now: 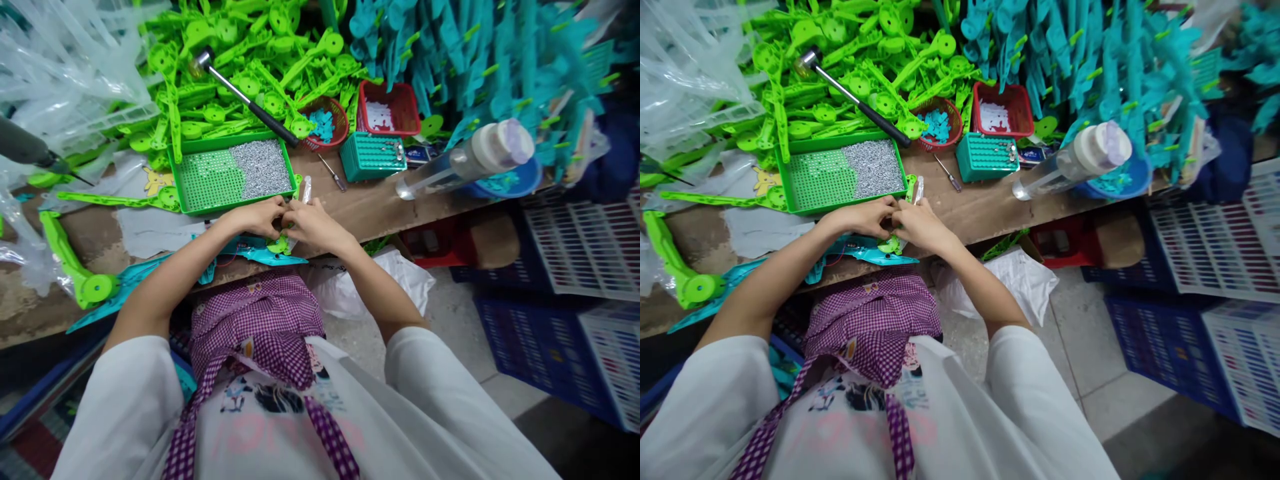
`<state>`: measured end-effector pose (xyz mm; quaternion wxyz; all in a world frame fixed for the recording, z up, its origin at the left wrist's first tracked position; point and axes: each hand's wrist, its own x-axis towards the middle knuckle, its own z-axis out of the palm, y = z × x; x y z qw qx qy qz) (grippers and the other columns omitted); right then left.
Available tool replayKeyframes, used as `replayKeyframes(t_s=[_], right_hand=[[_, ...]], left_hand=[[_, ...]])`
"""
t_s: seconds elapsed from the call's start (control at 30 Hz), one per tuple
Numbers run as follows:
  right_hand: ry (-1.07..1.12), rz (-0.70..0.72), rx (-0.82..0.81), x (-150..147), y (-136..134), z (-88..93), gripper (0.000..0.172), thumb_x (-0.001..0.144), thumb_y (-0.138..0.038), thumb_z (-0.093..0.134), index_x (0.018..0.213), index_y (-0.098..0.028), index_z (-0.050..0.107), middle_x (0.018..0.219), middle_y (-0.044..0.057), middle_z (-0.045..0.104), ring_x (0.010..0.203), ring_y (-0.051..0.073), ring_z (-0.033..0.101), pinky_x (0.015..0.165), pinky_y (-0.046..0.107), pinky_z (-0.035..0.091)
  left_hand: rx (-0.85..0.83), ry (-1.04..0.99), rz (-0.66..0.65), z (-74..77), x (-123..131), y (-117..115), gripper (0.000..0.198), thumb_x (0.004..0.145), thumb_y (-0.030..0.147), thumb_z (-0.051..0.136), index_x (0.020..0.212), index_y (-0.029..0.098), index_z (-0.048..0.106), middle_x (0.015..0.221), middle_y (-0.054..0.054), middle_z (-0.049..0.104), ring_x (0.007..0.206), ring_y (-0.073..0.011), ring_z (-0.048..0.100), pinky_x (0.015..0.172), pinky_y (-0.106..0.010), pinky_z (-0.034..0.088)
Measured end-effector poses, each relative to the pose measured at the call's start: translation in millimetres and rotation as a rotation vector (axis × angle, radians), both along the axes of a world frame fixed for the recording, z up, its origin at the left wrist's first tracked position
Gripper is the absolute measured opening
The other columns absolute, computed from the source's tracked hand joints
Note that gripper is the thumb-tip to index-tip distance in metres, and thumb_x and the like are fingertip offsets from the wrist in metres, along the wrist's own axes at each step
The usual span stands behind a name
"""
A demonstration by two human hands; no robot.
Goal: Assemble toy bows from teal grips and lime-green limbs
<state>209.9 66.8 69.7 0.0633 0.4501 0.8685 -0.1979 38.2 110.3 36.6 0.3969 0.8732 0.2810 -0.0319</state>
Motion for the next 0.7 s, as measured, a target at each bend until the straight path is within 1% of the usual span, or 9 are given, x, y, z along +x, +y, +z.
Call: replayKeyframes(t_s=[0.1, 0.2, 0.33, 0.43, 0.5, 0.57, 0.6, 0.63, 0.7], right_hand=[[-0.066, -0.075, -0.023, -4, 0, 4.4, 0.017, 0.087, -0.026, 0.060, 0.098, -0.019, 0.070, 0.102, 0.007, 0.059, 0.088, 0.021, 0.055, 0.079, 0.035, 0.024], [-0.144, -0.145, 0.001, -13, -3, 8.9, 0.018, 0.085, -0.023, 0.059, 0.099, -0.017, 0.069, 0.105, 0.009, 0.062, 0.086, 0.023, 0.057, 0.081, 0.037, 0.023], [-0.133, -0.190, 0.031, -21, -10, 6.0, 0.023, 0.085, -0.020, 0.056, 0.106, -0.017, 0.067, 0.102, 0.009, 0.068, 0.087, 0.024, 0.060, 0.082, 0.038, 0.023], [-0.082, -0.208, 0.025, -20, -10, 2.0, 0.022, 0.085, -0.018, 0.056, 0.104, -0.017, 0.067, 0.094, 0.008, 0.071, 0.084, 0.024, 0.061, 0.083, 0.039, 0.025], [0.001, -0.194, -0.003, -13, -8, 2.7, 0.019, 0.084, -0.018, 0.058, 0.100, -0.017, 0.067, 0.090, 0.007, 0.071, 0.083, 0.023, 0.061, 0.082, 0.037, 0.027], [0.162, -0.208, -0.053, 0, -6, 5.2, 0.014, 0.083, -0.021, 0.061, 0.096, -0.019, 0.068, 0.086, 0.005, 0.071, 0.080, 0.021, 0.060, 0.078, 0.034, 0.032], [0.268, -0.262, -0.058, 8, -5, 5.8, 0.013, 0.085, -0.025, 0.061, 0.094, -0.019, 0.068, 0.085, 0.005, 0.070, 0.079, 0.020, 0.060, 0.075, 0.032, 0.035], [0.375, -0.353, -0.033, 17, -4, 5.0, 0.015, 0.087, -0.031, 0.060, 0.093, -0.020, 0.068, 0.085, 0.005, 0.070, 0.077, 0.019, 0.060, 0.072, 0.031, 0.037], [0.534, -0.581, 0.075, 32, -3, -2.1, 0.024, 0.090, -0.041, 0.056, 0.096, -0.021, 0.067, 0.084, 0.005, 0.069, 0.076, 0.019, 0.061, 0.070, 0.030, 0.041]], left_hand=[[-0.002, -0.010, 0.003, -0.8, 0, 0, 0.032, 0.068, 0.024, 0.062, 0.099, 0.015, 0.064, 0.114, -0.007, 0.047, 0.106, -0.0219, 0.048, 0.094, -0.032, 0.039], [0.003, -0.010, 0.021, -3.2, -1, 1, 0.033, 0.067, 0.024, 0.064, 0.099, 0.014, 0.064, 0.115, -0.006, 0.048, 0.102, -0.0207, 0.050, 0.093, -0.031, 0.040], [-0.008, -0.021, 0.033, -3.9, -1, 2, 0.033, 0.066, 0.023, 0.066, 0.098, 0.014, 0.064, 0.112, -0.006, 0.048, 0.098, -0.0191, 0.051, 0.091, -0.030, 0.042], [-0.008, -0.021, 0.032, -3.6, 0, 2, 0.033, 0.066, 0.023, 0.066, 0.098, 0.013, 0.065, 0.110, -0.006, 0.048, 0.097, -0.0196, 0.052, 0.091, -0.031, 0.043], [0.003, -0.018, 0.031, -4.0, 0, 1, 0.035, 0.067, 0.023, 0.065, 0.100, 0.014, 0.066, 0.110, -0.006, 0.049, 0.097, -0.0203, 0.052, 0.091, -0.032, 0.043], [0.015, -0.016, 0.033, -4.5, -1, 0, 0.044, 0.069, 0.024, 0.064, 0.112, 0.017, 0.065, 0.112, -0.006, 0.050, 0.099, -0.0209, 0.052, 0.090, -0.032, 0.042], [0.021, -0.015, 0.035, -4.6, -1, 0, 0.052, 0.070, 0.025, 0.064, 0.121, 0.019, 0.062, 0.114, -0.006, 0.050, 0.100, -0.0213, 0.051, 0.090, -0.032, 0.042], [0.024, -0.011, 0.035, -4.6, -1, 0, 0.060, 0.070, 0.026, 0.063, 0.130, 0.021, 0.058, 0.117, -0.006, 0.050, 0.102, -0.0217, 0.051, 0.091, -0.033, 0.041], [0.026, 0.006, 0.030, -4.5, -2, 0, 0.072, 0.072, 0.029, 0.063, 0.142, 0.024, 0.047, 0.123, -0.007, 0.048, 0.106, -0.0227, 0.050, 0.093, -0.033, 0.040]])
